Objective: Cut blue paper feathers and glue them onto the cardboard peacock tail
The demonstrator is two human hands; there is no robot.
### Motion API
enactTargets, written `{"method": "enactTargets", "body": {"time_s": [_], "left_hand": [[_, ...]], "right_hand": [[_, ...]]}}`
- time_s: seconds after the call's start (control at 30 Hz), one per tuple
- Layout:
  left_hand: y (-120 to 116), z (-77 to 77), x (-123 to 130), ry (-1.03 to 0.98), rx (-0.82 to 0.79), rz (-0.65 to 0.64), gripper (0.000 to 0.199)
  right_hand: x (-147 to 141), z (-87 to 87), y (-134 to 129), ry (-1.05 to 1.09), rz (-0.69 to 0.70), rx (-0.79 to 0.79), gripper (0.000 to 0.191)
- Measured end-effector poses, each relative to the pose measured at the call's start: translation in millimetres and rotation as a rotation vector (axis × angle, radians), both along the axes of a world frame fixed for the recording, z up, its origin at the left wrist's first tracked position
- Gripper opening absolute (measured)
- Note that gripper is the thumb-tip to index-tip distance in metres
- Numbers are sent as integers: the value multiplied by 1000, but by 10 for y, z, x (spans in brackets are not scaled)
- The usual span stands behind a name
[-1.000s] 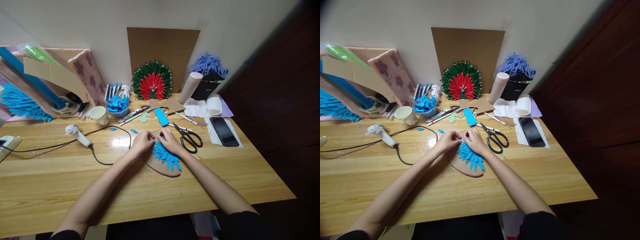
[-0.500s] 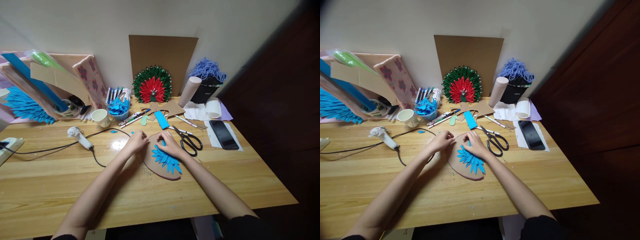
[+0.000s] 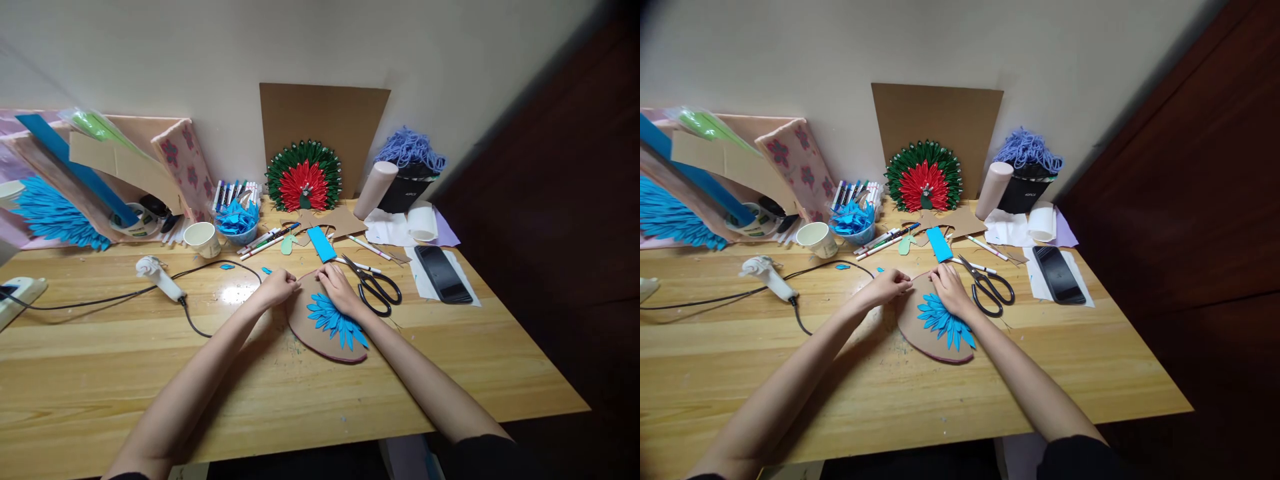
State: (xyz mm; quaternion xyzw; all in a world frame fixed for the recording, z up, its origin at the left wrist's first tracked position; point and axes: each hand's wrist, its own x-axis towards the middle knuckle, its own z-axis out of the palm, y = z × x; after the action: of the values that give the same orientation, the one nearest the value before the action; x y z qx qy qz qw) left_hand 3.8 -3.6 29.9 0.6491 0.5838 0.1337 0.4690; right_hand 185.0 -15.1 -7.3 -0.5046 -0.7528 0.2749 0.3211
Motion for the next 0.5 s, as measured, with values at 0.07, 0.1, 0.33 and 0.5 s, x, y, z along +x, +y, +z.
{"method": "enactTargets", "body": {"time_s": [0.07, 0.1, 0.33, 0.5], "left_hand": [[6, -7, 13, -94, -63, 38, 14], [6, -8, 19, -138, -87, 70, 12], [37, 72, -2, -262, -86, 209, 14], [122, 144, 48, -315, 185, 69, 17]], "right_hand": [[-5, -14, 1, 53, -26, -5, 20], [-2, -15, 3, 87, -36, -14, 20], [201, 181, 62, 250, -89, -85, 23], [335, 331, 61, 238, -10, -282, 32]]}}
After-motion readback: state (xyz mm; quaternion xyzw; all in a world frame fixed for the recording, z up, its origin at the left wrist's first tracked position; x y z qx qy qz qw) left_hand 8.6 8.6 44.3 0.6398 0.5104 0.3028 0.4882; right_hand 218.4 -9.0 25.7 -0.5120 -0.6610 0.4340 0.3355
